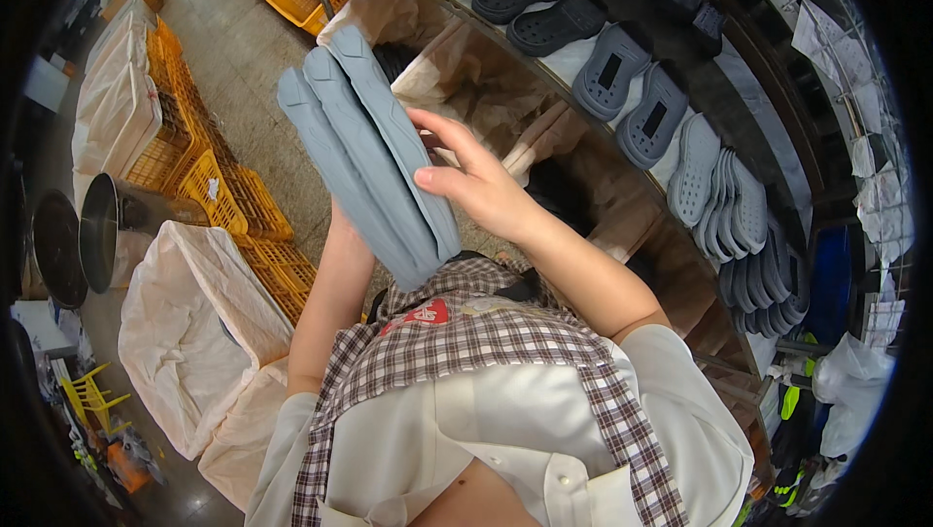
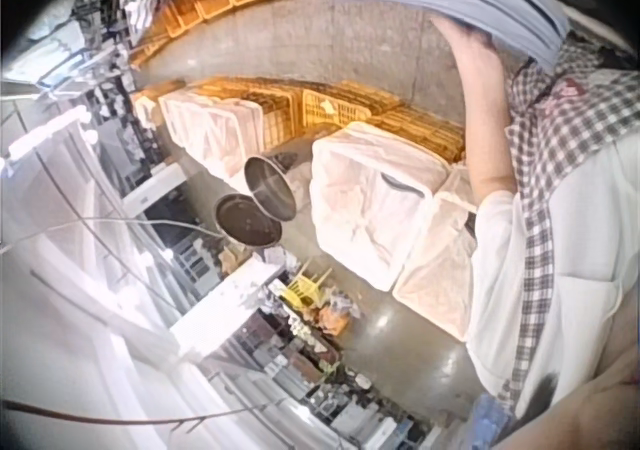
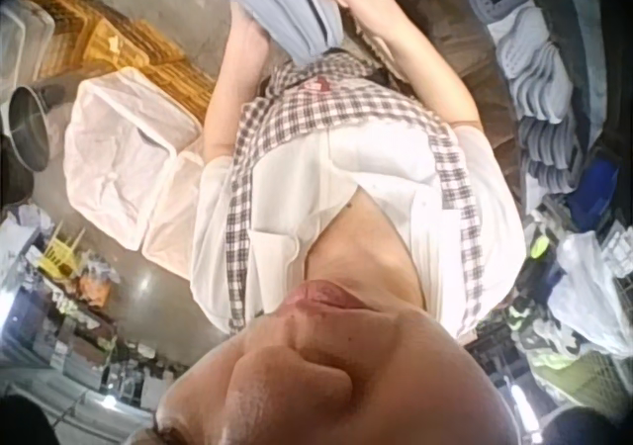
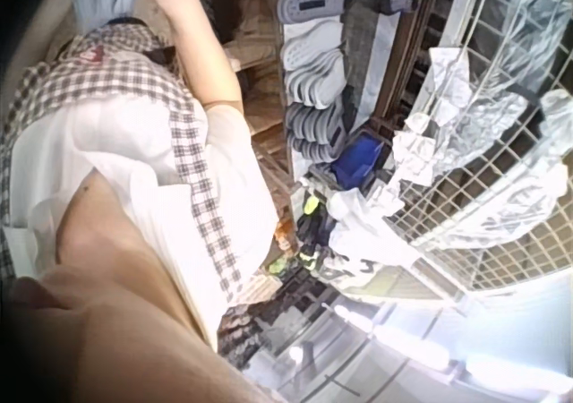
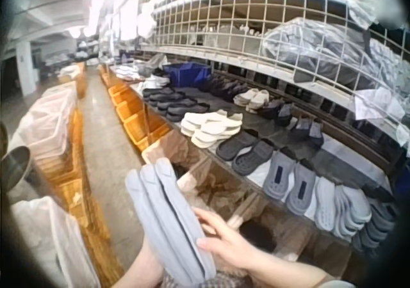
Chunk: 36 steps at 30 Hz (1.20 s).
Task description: The person picks up pairs of slippers from a shelf, turns them over to inspect the soles, and places them into white bins. They repeat this process with multiple pairs of black and gray slippers, moving them from the shelf to the bins.
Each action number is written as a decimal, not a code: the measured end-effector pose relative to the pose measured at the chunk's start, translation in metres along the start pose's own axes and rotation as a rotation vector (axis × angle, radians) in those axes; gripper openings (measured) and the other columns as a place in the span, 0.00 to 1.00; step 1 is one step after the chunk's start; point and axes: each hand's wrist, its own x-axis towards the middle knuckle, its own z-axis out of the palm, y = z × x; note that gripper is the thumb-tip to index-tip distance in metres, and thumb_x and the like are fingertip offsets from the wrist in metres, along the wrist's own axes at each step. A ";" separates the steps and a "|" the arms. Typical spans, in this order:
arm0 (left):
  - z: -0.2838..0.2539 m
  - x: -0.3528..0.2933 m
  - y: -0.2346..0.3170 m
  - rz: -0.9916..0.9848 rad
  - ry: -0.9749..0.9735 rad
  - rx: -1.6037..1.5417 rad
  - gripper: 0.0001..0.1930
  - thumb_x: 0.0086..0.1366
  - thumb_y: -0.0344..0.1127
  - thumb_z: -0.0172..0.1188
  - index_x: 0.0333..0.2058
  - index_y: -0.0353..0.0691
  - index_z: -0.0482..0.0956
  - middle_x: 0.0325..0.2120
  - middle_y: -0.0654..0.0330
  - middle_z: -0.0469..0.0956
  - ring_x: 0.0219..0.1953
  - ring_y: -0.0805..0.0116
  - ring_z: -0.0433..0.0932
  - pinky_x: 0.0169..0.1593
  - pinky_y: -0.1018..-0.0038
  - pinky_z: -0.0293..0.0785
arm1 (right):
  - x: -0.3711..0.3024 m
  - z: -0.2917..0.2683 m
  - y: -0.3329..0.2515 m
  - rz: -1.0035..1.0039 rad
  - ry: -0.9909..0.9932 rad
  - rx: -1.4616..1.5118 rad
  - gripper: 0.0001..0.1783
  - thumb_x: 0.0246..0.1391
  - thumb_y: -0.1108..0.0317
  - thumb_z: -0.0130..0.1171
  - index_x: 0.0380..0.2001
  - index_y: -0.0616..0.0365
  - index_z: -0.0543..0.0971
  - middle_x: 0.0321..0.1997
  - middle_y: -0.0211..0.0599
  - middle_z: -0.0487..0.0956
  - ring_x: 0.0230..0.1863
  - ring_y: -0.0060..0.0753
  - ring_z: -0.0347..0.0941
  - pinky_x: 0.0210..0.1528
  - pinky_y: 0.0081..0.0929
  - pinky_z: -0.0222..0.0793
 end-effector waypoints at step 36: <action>0.009 -0.018 0.000 0.263 -0.001 0.475 0.28 0.60 0.32 0.61 0.58 0.39 0.60 0.54 0.58 0.68 0.53 0.64 0.70 0.55 0.67 0.69 | 0.001 -0.014 0.007 -0.032 -0.086 -0.560 0.59 0.35 0.48 0.72 0.61 0.69 0.51 0.61 0.61 0.56 0.64 0.56 0.52 0.65 0.41 0.49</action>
